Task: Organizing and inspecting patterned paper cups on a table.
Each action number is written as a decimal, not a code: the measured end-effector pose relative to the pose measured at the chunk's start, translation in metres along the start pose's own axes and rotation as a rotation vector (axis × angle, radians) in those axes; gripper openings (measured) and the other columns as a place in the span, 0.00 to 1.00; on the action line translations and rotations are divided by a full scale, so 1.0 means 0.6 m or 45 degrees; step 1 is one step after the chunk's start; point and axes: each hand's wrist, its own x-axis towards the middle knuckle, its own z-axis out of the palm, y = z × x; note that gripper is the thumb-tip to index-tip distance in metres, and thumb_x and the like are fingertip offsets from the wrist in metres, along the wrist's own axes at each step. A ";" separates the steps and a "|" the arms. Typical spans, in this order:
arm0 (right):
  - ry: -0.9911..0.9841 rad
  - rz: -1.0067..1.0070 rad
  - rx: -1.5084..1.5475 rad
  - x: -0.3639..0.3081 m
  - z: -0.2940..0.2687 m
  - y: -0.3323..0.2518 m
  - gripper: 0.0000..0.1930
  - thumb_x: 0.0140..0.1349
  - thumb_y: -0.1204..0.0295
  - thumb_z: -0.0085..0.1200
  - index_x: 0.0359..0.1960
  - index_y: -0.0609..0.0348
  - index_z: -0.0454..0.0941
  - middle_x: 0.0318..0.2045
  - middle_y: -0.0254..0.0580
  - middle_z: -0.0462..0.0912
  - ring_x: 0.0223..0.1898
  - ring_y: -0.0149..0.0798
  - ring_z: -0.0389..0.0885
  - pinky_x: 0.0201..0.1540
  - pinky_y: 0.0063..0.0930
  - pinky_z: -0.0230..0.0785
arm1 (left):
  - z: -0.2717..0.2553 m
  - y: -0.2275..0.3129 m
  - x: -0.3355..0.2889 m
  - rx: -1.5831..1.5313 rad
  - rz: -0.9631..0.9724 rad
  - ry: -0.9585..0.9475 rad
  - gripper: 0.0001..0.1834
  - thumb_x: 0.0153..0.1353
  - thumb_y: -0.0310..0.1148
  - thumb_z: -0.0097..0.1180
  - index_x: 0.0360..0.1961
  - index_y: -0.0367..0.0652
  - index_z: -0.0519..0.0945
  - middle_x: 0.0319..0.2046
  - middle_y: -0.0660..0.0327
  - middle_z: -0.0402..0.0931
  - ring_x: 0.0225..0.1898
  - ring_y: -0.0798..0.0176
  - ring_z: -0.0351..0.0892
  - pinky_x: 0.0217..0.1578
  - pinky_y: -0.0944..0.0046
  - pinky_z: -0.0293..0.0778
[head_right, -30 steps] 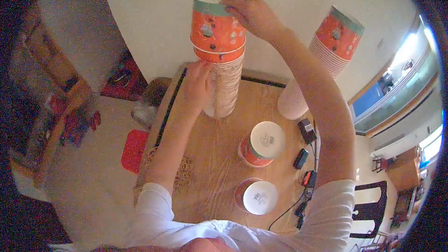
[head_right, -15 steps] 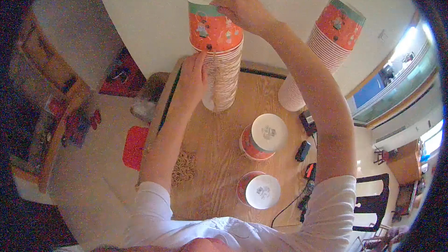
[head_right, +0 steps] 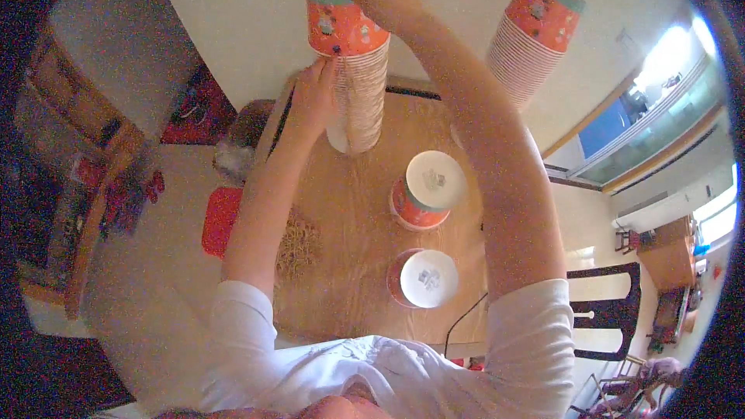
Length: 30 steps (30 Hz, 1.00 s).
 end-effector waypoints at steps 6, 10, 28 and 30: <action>0.357 0.311 0.260 -0.150 -0.029 -0.143 0.16 0.54 0.76 0.52 0.46 0.57 0.74 0.42 0.45 0.74 0.46 0.47 0.71 0.47 0.35 0.66 | -0.056 0.044 -0.135 -0.192 -0.087 -0.181 0.26 0.52 0.22 0.48 0.55 0.41 0.65 0.51 0.52 0.66 0.49 0.47 0.67 0.49 0.53 0.67; -0.832 0.832 0.850 -0.476 -0.080 -0.338 0.22 0.46 0.73 0.59 0.45 0.62 0.70 0.44 0.49 0.74 0.49 0.47 0.73 0.49 0.36 0.67 | -0.069 0.089 -0.394 -0.471 -0.303 -0.378 0.14 0.52 0.24 0.54 0.43 0.40 0.74 0.48 0.50 0.68 0.48 0.47 0.68 0.49 0.54 0.66; 0.042 1.547 1.959 -0.601 -0.177 -0.468 0.09 0.57 0.76 0.56 0.32 0.57 0.66 0.31 0.32 0.74 0.35 0.24 0.71 0.40 0.20 0.63 | -0.246 0.251 -0.581 -1.676 -1.289 -0.266 0.18 0.66 0.39 0.44 0.45 0.34 0.75 0.39 0.59 0.76 0.42 0.67 0.73 0.47 0.66 0.67; 0.136 1.495 2.116 -0.586 -0.189 -0.469 0.08 0.57 0.75 0.55 0.33 0.57 0.67 0.32 0.32 0.75 0.36 0.25 0.72 0.40 0.20 0.63 | -0.273 0.246 -0.569 -1.768 -1.389 -0.059 0.17 0.66 0.38 0.44 0.44 0.34 0.75 0.36 0.61 0.76 0.42 0.64 0.73 0.48 0.65 0.66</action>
